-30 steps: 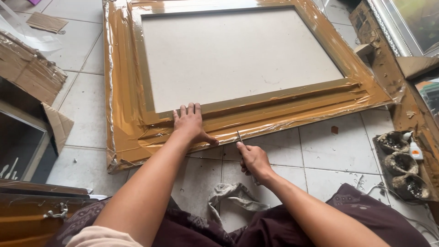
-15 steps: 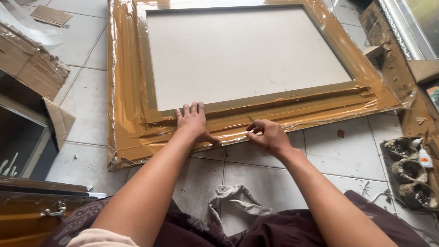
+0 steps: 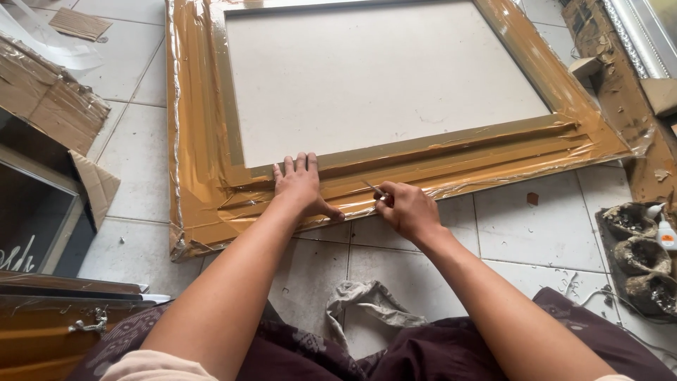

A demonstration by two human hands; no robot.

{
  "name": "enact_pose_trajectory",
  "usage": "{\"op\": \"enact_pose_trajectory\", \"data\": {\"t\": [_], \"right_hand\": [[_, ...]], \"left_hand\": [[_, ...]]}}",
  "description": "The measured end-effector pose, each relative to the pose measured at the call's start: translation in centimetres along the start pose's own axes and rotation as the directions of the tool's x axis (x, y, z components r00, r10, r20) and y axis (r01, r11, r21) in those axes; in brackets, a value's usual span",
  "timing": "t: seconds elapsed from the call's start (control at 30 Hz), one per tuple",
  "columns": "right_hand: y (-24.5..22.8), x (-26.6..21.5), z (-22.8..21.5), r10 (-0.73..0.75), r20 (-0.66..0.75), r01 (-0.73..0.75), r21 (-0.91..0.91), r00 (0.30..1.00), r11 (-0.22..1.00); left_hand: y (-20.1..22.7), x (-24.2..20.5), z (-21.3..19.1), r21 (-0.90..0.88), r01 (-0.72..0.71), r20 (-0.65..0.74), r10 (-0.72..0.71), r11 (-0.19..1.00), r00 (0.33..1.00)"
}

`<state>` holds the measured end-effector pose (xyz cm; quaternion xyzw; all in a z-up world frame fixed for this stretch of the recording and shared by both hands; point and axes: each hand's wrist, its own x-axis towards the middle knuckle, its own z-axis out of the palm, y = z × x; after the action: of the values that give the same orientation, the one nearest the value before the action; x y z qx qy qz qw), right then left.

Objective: Removing brown adhesive tape from a large picture frame using a small tool to score and peel.

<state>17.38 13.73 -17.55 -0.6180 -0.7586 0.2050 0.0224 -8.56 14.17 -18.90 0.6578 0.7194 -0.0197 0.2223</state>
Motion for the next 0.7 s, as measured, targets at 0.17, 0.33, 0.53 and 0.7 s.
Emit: {"op": "enact_pose_trajectory", "data": {"t": [0.17, 0.33, 0.53, 0.7], "right_hand": [[1.2, 1.1, 0.2, 0.11, 0.051, -0.116, 0.146, 0.993, 0.983], [1.3, 1.0, 0.4, 0.132, 0.073, -0.139, 0.109, 0.989, 0.984], [2.3, 1.7, 2.8, 0.13, 0.069, -0.144, 0.277, 0.989, 0.95], [0.6, 1.1, 2.2, 0.088, 0.021, -0.091, 0.234, 0.996, 0.968]], "left_hand": [[0.0, -0.2, 0.0, 0.005, 0.001, 0.003, -0.001, 1.0, 1.0], [0.1, -0.1, 0.0, -0.002, -0.006, 0.002, 0.006, 1.0, 1.0], [0.1, -0.1, -0.1, -0.009, -0.001, 0.003, 0.001, 1.0, 1.0], [0.1, 0.1, -0.1, 0.018, 0.008, 0.021, -0.008, 1.0, 1.0]]}}
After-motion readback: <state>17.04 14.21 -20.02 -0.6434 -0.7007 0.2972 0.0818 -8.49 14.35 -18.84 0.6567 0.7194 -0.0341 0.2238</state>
